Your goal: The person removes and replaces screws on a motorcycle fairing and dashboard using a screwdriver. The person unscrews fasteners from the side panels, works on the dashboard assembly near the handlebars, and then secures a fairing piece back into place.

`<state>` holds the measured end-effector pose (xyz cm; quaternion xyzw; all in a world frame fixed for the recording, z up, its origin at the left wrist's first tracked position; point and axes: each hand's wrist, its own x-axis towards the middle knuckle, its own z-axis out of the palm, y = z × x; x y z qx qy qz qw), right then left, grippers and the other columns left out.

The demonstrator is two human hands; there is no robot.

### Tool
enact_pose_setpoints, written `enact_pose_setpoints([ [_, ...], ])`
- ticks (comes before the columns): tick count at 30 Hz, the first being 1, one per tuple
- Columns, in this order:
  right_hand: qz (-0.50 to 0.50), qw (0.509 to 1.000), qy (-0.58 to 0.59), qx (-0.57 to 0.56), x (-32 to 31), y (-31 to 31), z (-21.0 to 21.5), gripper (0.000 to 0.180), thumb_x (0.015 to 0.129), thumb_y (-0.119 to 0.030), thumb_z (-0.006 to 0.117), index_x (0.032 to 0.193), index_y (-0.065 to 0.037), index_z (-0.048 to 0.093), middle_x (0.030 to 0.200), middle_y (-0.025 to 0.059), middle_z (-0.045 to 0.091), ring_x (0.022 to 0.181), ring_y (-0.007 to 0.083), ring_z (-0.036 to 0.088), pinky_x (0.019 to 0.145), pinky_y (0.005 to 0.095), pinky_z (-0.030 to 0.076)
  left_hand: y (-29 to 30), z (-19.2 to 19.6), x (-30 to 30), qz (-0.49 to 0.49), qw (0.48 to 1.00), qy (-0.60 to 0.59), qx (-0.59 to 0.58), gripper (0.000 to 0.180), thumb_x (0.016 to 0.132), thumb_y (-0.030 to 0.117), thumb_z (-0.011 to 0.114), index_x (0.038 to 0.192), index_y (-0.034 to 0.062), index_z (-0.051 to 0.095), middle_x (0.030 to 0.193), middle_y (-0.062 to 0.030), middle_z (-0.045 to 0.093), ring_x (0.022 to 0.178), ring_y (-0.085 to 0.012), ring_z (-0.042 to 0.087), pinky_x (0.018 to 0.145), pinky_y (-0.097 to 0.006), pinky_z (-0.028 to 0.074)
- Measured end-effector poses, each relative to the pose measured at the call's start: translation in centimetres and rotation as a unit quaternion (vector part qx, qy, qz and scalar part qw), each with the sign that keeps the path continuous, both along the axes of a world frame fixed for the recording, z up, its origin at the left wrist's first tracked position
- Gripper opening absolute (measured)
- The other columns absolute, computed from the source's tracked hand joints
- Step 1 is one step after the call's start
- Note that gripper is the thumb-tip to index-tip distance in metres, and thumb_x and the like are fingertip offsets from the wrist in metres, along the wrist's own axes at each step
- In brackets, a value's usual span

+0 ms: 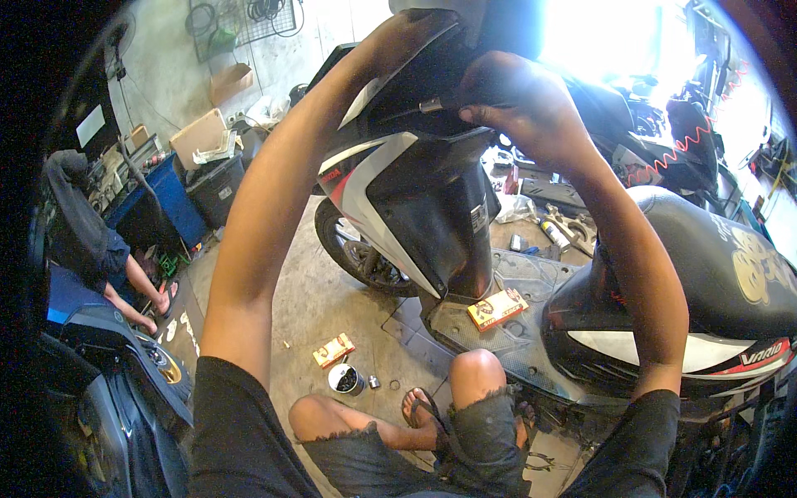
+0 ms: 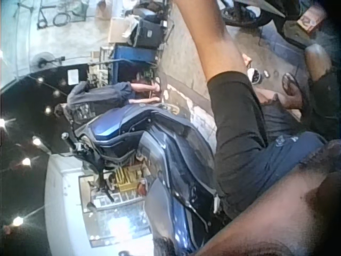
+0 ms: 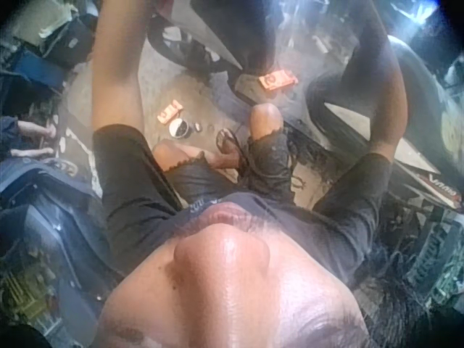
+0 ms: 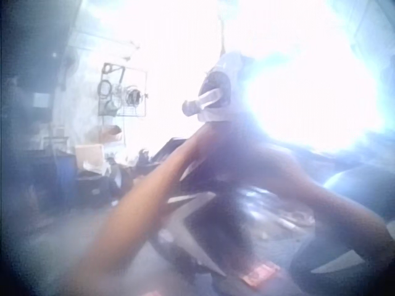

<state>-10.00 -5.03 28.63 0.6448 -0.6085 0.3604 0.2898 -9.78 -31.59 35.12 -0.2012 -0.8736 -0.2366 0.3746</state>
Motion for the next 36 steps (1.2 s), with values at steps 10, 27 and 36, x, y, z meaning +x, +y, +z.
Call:
enact_pose_setpoints([
  [10, -0.085, 0.987, -0.138, -0.003, 1.6, -0.7, -0.1, 0.026, 0.092, -0.026, 0.074, 0.103, -0.004, 0.065, 0.084, 0.0132, 0.069, 0.075, 0.0201, 0.068, 0.071, 0.0359, 0.055, 0.2, 0.0, -0.3, 0.014, 0.996, 0.032, -0.077, 0.035, 0.103, 0.025, 0.049, 0.124, 0.0008, 0.064, 0.116, -0.0143, 0.067, 0.105, -0.0221, 0.063, 0.094, -0.035, 0.051],
  [27, -0.094, 0.994, -0.025, -0.048, -1.4, -1.3, -2.2, 0.03, 0.087, -0.017, 0.076, 0.114, -0.007, 0.066, 0.108, 0.0126, 0.072, 0.096, 0.0236, 0.07, 0.082, 0.0387, 0.055, 0.7, -0.8, 0.4, -0.145, 0.977, -0.051, 0.151, 0.036, 0.107, 0.023, 0.048, 0.13, -0.0012, 0.06, 0.121, -0.0108, 0.063, 0.107, -0.0193, 0.059, 0.095, -0.033, 0.05],
  [36, 0.175, 0.93, -0.175, -0.273, -1.1, -3.8, -5.7, 0.041, 0.084, -0.005, 0.076, 0.121, -0.009, 0.059, 0.114, 0.0098, 0.063, 0.102, 0.0225, 0.067, 0.088, 0.0369, 0.054, -0.8, 0.1, 0.7, -0.054, 0.997, -0.028, -0.049, 0.035, 0.105, 0.02, 0.054, 0.135, 0.0017, 0.059, 0.128, -0.0113, 0.063, 0.112, -0.0209, 0.06, 0.098, -0.034, 0.05],
])
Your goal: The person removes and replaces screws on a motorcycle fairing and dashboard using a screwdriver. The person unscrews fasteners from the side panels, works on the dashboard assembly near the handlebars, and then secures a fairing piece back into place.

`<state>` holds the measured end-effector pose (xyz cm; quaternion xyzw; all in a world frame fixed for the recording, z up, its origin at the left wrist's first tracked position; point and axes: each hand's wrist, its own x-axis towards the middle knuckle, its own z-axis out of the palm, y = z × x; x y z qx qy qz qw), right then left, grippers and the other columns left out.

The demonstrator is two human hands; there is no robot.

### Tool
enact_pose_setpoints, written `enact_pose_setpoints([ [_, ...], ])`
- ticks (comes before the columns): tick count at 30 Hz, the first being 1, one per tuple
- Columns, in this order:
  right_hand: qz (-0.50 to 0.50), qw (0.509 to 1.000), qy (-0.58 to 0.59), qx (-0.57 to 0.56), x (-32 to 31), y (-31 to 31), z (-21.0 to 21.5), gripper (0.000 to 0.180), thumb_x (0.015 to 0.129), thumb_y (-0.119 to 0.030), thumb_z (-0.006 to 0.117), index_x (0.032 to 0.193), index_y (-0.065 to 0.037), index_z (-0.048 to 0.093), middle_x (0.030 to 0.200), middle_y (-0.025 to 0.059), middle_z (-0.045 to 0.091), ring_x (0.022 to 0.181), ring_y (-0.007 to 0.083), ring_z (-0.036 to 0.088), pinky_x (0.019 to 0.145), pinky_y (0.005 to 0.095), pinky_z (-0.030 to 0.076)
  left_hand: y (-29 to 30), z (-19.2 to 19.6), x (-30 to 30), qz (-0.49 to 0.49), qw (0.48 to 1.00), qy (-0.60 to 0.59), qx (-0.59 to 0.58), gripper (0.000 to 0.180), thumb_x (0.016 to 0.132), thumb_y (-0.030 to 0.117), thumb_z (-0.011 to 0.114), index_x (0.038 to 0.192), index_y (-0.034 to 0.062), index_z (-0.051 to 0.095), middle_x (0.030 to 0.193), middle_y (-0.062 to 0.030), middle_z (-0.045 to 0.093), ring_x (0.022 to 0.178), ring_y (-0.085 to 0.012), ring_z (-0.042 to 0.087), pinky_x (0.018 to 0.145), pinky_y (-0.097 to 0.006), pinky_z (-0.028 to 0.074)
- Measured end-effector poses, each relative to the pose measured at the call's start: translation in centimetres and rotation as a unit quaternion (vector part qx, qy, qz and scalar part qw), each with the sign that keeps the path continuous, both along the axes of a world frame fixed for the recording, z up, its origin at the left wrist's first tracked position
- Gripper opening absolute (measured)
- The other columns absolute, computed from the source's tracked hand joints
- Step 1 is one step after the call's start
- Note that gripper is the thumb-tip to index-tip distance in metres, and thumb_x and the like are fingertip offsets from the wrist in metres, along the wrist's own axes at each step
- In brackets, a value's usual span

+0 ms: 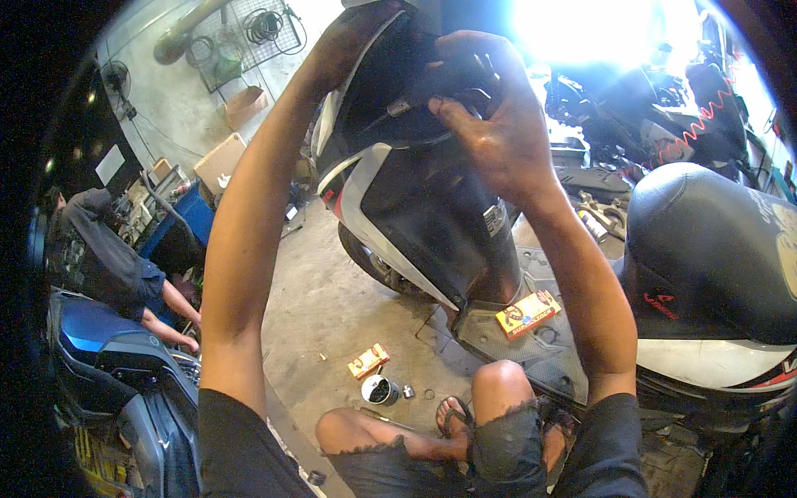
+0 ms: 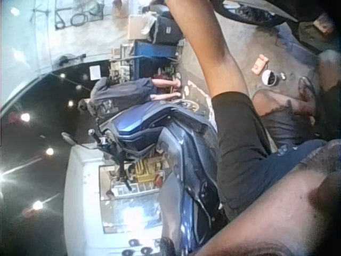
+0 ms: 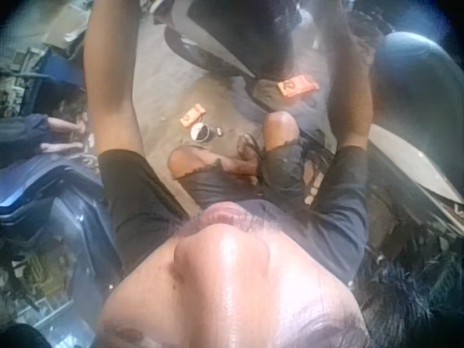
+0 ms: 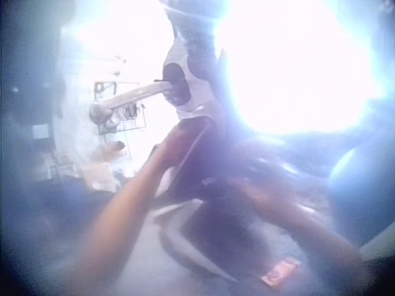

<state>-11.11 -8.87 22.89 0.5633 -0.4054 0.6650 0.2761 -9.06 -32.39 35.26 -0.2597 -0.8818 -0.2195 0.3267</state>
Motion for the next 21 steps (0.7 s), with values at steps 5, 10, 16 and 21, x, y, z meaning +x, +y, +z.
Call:
enact_pose_setpoints([
  [5, -0.092, 0.995, -0.025, 0.015, 2.5, 0.4, 0.4, 0.049, 0.087, -0.006, 0.076, 0.131, -0.01, 0.054, 0.117, 0.01, 0.063, 0.104, 0.02, 0.066, 0.096, 0.0355, 0.053, -0.8, 0.2, 0.3, 0.024, 0.998, 0.035, -0.045, 0.037, 0.103, 0.021, 0.055, 0.135, 0.0028, 0.058, 0.129, -0.0121, 0.063, 0.114, -0.0225, 0.061, 0.1, -0.035, 0.05],
  [10, 0.154, 0.98, -0.102, -0.067, 3.2, 0.8, 1.0, 0.052, 0.087, -0.011, 0.077, 0.134, -0.011, 0.054, 0.117, 0.0108, 0.063, 0.106, 0.0203, 0.065, 0.096, 0.0347, 0.053, -1.0, 0.5, 0.3, 0.035, 0.995, 0.058, -0.077, 0.038, 0.102, 0.022, 0.056, 0.136, 0.0039, 0.058, 0.13, -0.0128, 0.063, 0.115, -0.024, 0.061, 0.101, -0.036, 0.049],
  [16, 0.118, 0.98, -0.056, -0.147, 2.3, -1.7, -0.3, 0.048, 0.086, -0.01, 0.077, 0.13, -0.012, 0.06, 0.118, 0.0102, 0.061, 0.113, 0.0228, 0.06, 0.102, 0.0364, 0.048, -1.1, 0.6, 0.3, 0.036, 0.99, 0.084, -0.103, 0.04, 0.101, 0.024, 0.057, 0.136, 0.0053, 0.058, 0.131, -0.0137, 0.063, 0.117, -0.026, 0.061, 0.102, -0.038, 0.049],
  [21, -0.18, 0.978, -0.013, -0.102, 3.0, -1.9, -0.7, 0.05, 0.086, -0.002, 0.073, 0.132, -0.012, 0.058, 0.121, 0.0128, 0.057, 0.115, 0.0276, 0.056, 0.107, 0.0389, 0.043, -2.2, 0.5, 0.7, 0.039, 0.985, 0.109, -0.126, 0.042, 0.099, 0.026, 0.057, 0.137, 0.0064, 0.057, 0.131, -0.0145, 0.063, 0.119, -0.0275, 0.061, 0.103, -0.039, 0.049],
])
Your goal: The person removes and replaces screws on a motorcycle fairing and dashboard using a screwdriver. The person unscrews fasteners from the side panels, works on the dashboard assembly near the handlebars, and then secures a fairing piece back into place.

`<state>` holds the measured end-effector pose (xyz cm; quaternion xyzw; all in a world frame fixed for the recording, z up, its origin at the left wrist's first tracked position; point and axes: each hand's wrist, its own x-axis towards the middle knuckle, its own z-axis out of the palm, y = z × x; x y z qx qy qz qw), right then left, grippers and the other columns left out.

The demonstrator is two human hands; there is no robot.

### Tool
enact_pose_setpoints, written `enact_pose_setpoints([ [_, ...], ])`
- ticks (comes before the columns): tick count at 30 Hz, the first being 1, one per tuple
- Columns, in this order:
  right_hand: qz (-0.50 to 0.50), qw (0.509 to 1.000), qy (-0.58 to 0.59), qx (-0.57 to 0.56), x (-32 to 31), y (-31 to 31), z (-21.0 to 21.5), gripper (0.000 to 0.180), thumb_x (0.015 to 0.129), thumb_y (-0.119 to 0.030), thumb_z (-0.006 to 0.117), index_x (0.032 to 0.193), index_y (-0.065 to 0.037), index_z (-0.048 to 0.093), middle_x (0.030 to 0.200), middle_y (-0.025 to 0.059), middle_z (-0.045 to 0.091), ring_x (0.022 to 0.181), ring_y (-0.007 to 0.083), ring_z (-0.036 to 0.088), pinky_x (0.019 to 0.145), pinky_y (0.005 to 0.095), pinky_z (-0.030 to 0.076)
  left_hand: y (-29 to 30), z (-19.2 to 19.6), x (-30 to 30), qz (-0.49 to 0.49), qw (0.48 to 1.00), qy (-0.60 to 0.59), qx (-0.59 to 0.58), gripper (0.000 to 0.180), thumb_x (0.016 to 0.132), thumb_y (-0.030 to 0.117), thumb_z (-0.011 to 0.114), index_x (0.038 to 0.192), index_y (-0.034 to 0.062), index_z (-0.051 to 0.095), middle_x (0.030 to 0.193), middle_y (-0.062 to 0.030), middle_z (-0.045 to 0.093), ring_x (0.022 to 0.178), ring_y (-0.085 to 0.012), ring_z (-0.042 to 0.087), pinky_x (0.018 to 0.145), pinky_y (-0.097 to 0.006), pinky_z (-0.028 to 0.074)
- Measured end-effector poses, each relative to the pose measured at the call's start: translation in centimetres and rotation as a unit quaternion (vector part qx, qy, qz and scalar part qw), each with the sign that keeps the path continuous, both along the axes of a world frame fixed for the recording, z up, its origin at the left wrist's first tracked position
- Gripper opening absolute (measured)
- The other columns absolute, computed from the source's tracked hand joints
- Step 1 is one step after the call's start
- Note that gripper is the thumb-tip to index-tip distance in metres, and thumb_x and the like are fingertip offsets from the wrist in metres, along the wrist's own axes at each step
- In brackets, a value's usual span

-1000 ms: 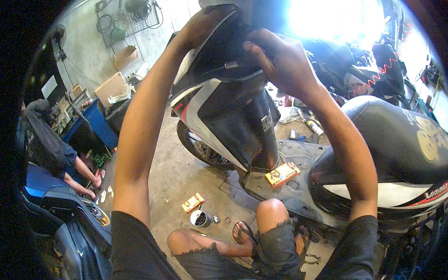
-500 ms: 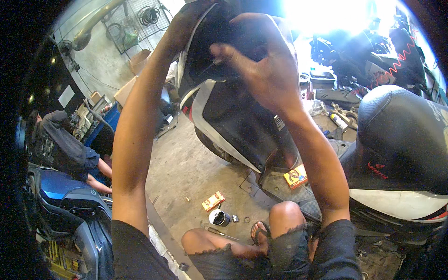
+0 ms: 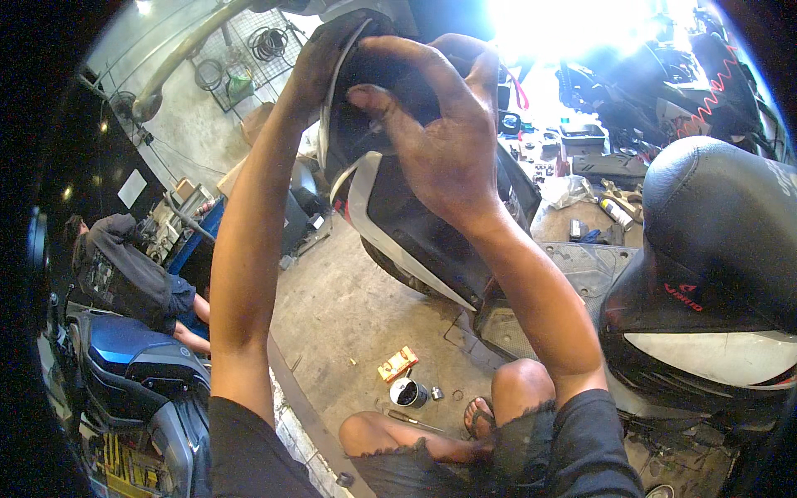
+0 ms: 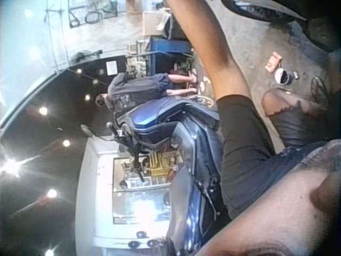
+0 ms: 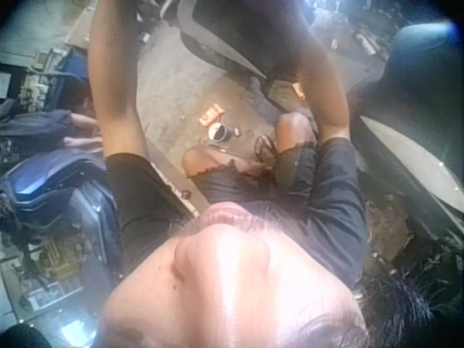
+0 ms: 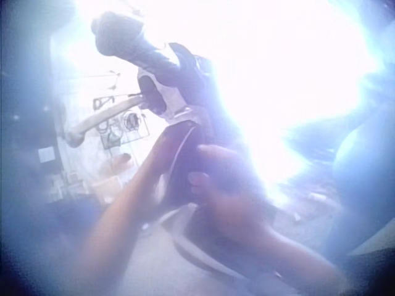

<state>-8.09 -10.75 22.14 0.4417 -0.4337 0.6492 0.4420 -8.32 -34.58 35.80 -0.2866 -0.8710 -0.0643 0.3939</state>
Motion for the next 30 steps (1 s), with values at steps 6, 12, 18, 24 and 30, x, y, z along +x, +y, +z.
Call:
enact_pose_setpoints([
  [6, 0.32, 0.942, -0.027, -0.096, 0.2, -0.9, -0.7, 0.059, 0.085, -0.002, 0.074, 0.139, -0.013, 0.051, 0.122, 0.0128, 0.054, 0.115, 0.0269, 0.055, 0.106, 0.0395, 0.044, 0.3, -0.2, 0.6, 0.072, 0.986, 0.083, -0.121, 0.043, 0.097, 0.026, 0.06, 0.136, 0.0071, 0.057, 0.132, -0.0157, 0.063, 0.121, -0.0301, 0.061, 0.104, -0.04, 0.048],
  [12, 0.054, 0.997, -0.063, 0.006, 0.4, -0.4, -0.5, 0.062, 0.082, 0.004, 0.074, 0.137, -0.005, 0.046, 0.126, 0.0123, 0.049, 0.122, 0.028, 0.054, 0.103, 0.0412, 0.046, 2.2, -0.1, 1.4, 0.051, 0.998, 0.016, -0.043, 0.042, 0.093, 0.02, 0.065, 0.132, 0.0056, 0.059, 0.126, -0.0163, 0.066, 0.116, -0.0309, 0.064, 0.1, -0.039, 0.051],
  [18, 0.341, 0.933, -0.054, -0.101, 1.0, -0.6, -0.9, 0.071, 0.08, 0.006, 0.074, 0.14, -0.003, 0.037, 0.125, 0.0124, 0.049, 0.119, 0.0282, 0.056, 0.103, 0.0411, 0.047, 2.3, -0.1, 0.8, 0.021, 0.999, -0.033, -0.03, 0.041, 0.09, 0.017, 0.068, 0.129, 0.0034, 0.061, 0.12, -0.0168, 0.069, 0.108, -0.029, 0.068, 0.095, -0.037, 0.054],
  [24, 0.191, 0.981, -0.015, 0.001, 0.3, 0.2, -1.1, 0.069, 0.086, -0.005, 0.077, 0.142, -0.006, 0.036, 0.126, 0.0139, 0.054, 0.112, 0.0235, 0.062, 0.097, 0.0342, 0.053, 2.0, 0.2, 0.6, 0.002, 0.997, 0.042, -0.058, 0.036, 0.092, 0.017, 0.065, 0.124, 0.001, 0.063, 0.114, -0.0165, 0.071, 0.106, -0.0293, 0.069, 0.095, -0.038, 0.054],
  [30, 0.136, 0.986, -0.097, 0.003, 0.7, 0.7, -1.1, 0.059, 0.086, -0.001, 0.077, 0.135, -0.007, 0.045, 0.119, 0.0117, 0.058, 0.113, 0.0222, 0.062, 0.098, 0.0335, 0.053, 4.5, 1.4, 2.2, -0.048, 0.992, -0.063, -0.094, 0.033, 0.091, 0.015, 0.066, 0.121, -0.0004, 0.065, 0.112, -0.0158, 0.071, 0.104, -0.0288, 0.069, 0.093, -0.038, 0.053],
])
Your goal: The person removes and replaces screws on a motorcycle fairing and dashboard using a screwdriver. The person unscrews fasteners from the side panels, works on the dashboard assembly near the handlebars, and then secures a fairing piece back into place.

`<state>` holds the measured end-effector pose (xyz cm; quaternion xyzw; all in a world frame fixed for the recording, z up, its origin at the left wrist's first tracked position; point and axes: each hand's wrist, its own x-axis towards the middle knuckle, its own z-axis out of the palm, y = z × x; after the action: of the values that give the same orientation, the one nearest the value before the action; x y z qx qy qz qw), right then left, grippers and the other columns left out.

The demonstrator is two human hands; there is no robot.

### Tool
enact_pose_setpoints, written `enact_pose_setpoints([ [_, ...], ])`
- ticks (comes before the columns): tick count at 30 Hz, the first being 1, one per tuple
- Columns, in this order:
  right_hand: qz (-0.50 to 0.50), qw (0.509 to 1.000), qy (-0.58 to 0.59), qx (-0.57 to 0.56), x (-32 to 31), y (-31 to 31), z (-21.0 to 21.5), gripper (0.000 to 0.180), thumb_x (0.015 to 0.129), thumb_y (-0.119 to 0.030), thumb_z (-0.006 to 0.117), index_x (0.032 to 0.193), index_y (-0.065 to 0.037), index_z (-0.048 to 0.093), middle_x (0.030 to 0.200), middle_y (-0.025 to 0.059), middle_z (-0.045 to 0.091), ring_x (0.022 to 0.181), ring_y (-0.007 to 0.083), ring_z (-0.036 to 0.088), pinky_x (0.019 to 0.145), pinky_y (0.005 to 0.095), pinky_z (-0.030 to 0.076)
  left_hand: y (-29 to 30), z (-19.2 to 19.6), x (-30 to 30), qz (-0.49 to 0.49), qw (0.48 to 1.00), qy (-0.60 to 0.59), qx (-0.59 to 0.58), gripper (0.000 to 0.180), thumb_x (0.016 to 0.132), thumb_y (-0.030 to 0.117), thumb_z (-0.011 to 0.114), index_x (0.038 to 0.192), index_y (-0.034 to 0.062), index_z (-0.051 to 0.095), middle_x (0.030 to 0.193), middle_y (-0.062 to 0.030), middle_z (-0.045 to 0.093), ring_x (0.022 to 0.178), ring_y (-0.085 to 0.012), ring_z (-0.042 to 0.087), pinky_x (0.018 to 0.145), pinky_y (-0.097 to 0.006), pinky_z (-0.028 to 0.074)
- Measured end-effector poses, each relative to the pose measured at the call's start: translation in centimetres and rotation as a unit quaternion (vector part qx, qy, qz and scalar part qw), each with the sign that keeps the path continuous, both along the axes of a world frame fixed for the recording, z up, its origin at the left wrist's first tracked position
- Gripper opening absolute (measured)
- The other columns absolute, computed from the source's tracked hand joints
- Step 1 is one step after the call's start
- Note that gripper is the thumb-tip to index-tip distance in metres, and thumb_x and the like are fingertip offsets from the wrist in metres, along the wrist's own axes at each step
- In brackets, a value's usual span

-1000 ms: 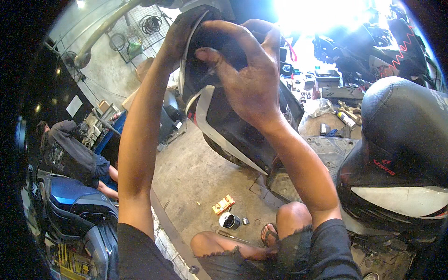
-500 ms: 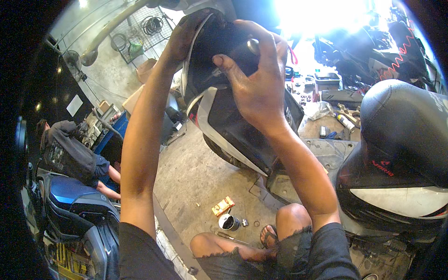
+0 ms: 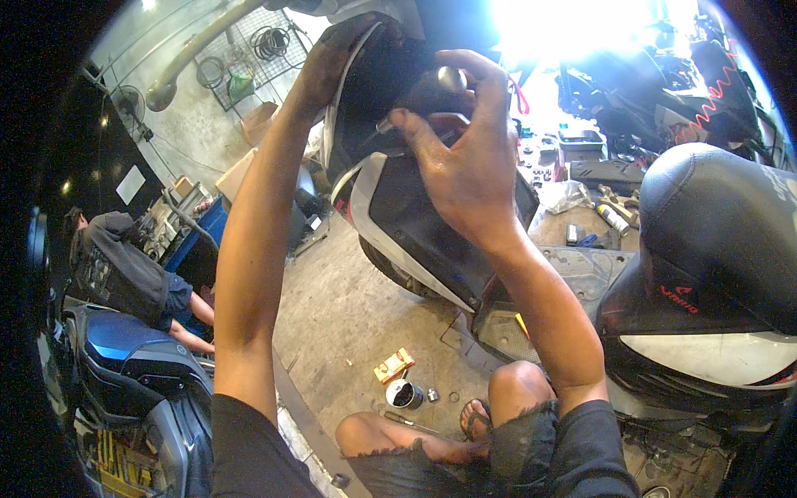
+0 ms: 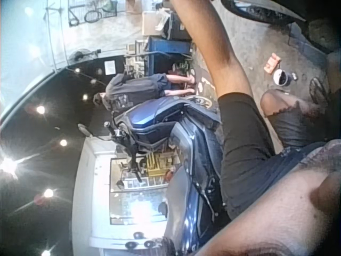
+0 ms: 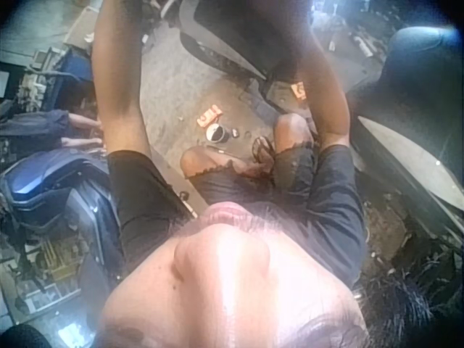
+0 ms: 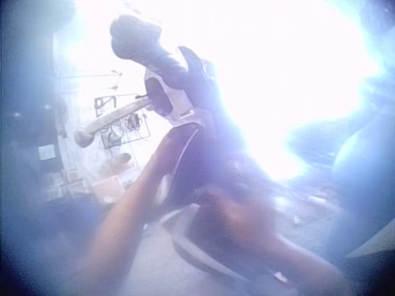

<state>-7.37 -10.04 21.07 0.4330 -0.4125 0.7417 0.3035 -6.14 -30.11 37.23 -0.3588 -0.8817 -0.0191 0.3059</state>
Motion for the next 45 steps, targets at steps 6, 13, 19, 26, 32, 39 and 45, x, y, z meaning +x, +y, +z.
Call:
enact_pose_setpoints([
  [6, 0.063, 0.991, 0.007, -0.117, -0.8, 0.1, -0.4, 0.057, 0.088, 0.0, 0.075, 0.136, -0.005, 0.044, 0.125, 0.0122, 0.059, 0.109, 0.0197, 0.064, 0.095, 0.0327, 0.055, -2.7, -1.6, -2.5, -0.051, 0.997, 0.01, 0.059, 0.032, 0.09, 0.018, 0.067, 0.117, 0.0002, 0.067, 0.111, -0.0156, 0.071, 0.102, -0.0302, 0.069, 0.093, -0.039, 0.053],
  [13, -0.085, 0.996, 0.025, -0.002, -1.9, -0.3, 0.2, 0.046, 0.087, -0.005, 0.077, 0.128, -0.007, 0.056, 0.114, 0.0112, 0.066, 0.105, 0.0211, 0.066, 0.088, 0.0337, 0.056, -2.4, -1.4, -2.7, 0.037, 0.995, 0.064, 0.069, 0.034, 0.09, 0.019, 0.067, 0.118, -0.0003, 0.065, 0.112, -0.015, 0.071, 0.103, -0.0285, 0.069, 0.094, -0.038, 0.053],
  [19, 0.045, 0.998, -0.043, 0.026, -1.5, -0.9, 0.3, 0.052, 0.09, -0.009, 0.076, 0.135, -0.008, 0.05, 0.125, 0.012, 0.061, 0.114, 0.0202, 0.062, 0.092, 0.0332, 0.057, -2.5, -1.2, -2.5, 0.02, 0.993, -0.023, 0.113, 0.037, 0.09, 0.02, 0.067, 0.121, 0.0001, 0.064, 0.116, -0.0159, 0.07, 0.105, -0.0296, 0.068, 0.095, -0.038, 0.052],
  [26, 0.031, 0.997, -0.063, -0.036, -1.8, -0.9, -0.3, 0.049, 0.087, -0.012, 0.08, 0.128, -0.009, 0.054, 0.112, 0.0114, 0.066, 0.11, 0.0229, 0.066, 0.09, 0.0379, 0.055, -2.6, -0.7, -3.0, 0.017, 0.987, -0.075, 0.143, 0.04, 0.09, 0.021, 0.068, 0.125, 0.0007, 0.062, 0.121, -0.017, 0.069, 0.109, -0.0309, 0.068, 0.097, -0.038, 0.052],
  [32, -0.083, 0.992, 0.052, -0.083, -1.4, 2.0, 2.3, 0.046, 0.089, -0.018, 0.08, 0.124, -0.003, 0.055, 0.105, 0.0091, 0.066, 0.099, 0.0219, 0.066, 0.092, 0.04, 0.051, -3.5, -1.0, -3.3, 0.036, 0.993, 0.021, 0.111, 0.044, 0.092, 0.02, 0.064, 0.132, 0.0019, 0.057, 0.13, -0.02, 0.064, 0.118, -0.0334, 0.064, 0.103, -0.04, 0.049],
  [39, -0.365, 0.864, 0.345, -0.044, 2.5, 8.7, 11.2, 0.032, 0.094, -0.014, 0.072, 0.12, 0.0, 0.059, 0.105, 0.0117, 0.065, 0.096, 0.021, 0.065, 0.086, 0.038, 0.053, -2.7, -1.4, -2.0, 0.145, 0.977, 0.118, -0.1, 0.039, 0.1, 0.024, 0.052, 0.133, 0.0045, 0.058, 0.13, -0.0194, 0.062, 0.123, -0.0319, 0.059, 0.11, -0.041, 0.043],
  [45, -0.378, 0.631, 0.665, 0.129, 5.0, 12.1, 20.5, 0.029, 0.096, -0.013, 0.068, 0.121, 0.001, 0.062, 0.11, 0.0145, 0.066, 0.1, 0.0216, 0.066, 0.087, 0.0357, 0.055, -0.5, -0.8, -3.5, 0.096, 0.989, -0.032, 0.107, 0.049, 0.11, 0.042, 0.036, 0.114, 0.0043, 0.067, 0.112, -0.0117, 0.068, 0.104, -0.0203, 0.061, 0.096, -0.034, 0.047],
])
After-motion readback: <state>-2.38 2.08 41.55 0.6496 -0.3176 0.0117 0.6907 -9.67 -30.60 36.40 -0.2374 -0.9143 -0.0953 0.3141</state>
